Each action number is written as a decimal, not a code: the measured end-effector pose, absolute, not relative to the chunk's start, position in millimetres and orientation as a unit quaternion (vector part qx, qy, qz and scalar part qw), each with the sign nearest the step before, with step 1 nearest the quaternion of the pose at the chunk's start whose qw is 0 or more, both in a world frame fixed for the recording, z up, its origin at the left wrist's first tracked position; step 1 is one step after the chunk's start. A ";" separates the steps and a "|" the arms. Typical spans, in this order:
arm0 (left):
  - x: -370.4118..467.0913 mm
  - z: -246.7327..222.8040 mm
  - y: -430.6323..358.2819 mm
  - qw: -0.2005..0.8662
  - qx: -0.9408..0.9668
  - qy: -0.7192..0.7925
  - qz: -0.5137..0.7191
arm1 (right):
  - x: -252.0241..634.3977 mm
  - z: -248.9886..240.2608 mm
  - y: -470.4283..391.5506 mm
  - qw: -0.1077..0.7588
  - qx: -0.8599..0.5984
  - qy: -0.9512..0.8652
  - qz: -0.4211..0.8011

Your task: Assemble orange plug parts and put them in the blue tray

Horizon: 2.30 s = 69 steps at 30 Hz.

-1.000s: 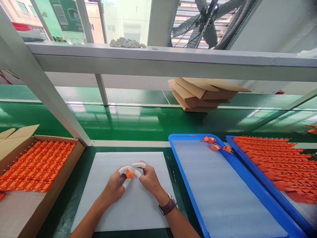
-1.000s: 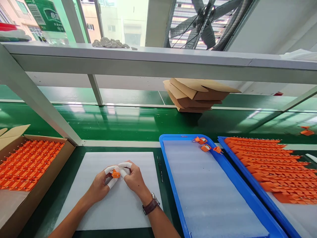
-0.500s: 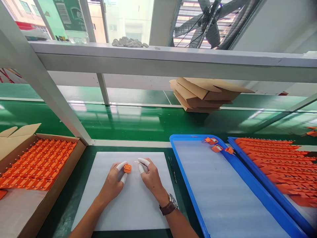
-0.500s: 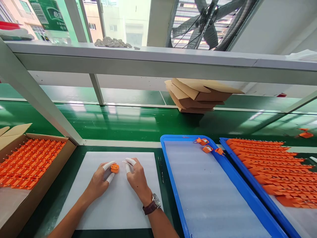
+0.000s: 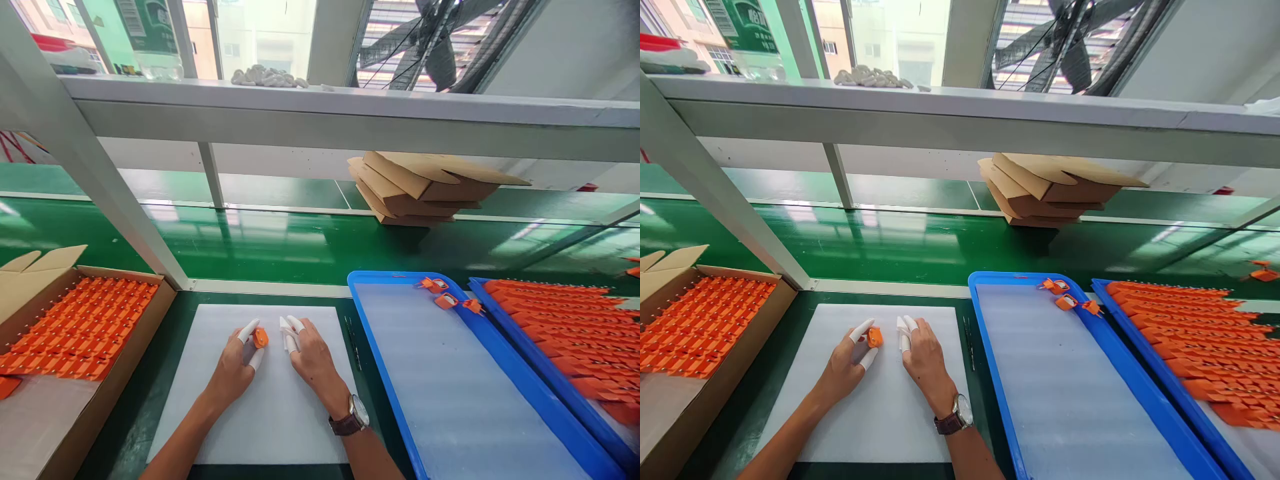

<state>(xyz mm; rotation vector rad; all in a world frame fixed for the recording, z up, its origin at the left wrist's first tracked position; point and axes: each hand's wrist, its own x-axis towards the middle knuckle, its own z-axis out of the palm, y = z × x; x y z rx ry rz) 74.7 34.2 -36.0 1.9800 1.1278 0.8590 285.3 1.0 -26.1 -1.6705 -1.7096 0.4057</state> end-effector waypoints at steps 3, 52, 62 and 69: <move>73.0 -35.4 33.3 0.384 0.753 0.427 0.321 | 280.8 -20.1 -0.6 0.377 -0.612 -0.660 0.219; 83.2 -16.7 37.7 0.236 0.803 0.403 0.369 | 294.5 -46.4 13.8 0.340 -0.628 -0.690 0.119; -4.3 76.5 6.8 0.116 0.781 0.499 0.358 | 311.7 -88.5 25.5 0.209 -0.649 -0.726 0.087; -198.1 122.8 0.0 -0.101 0.572 0.778 0.239 | 309.9 -92.0 28.8 0.169 -0.639 -0.750 0.039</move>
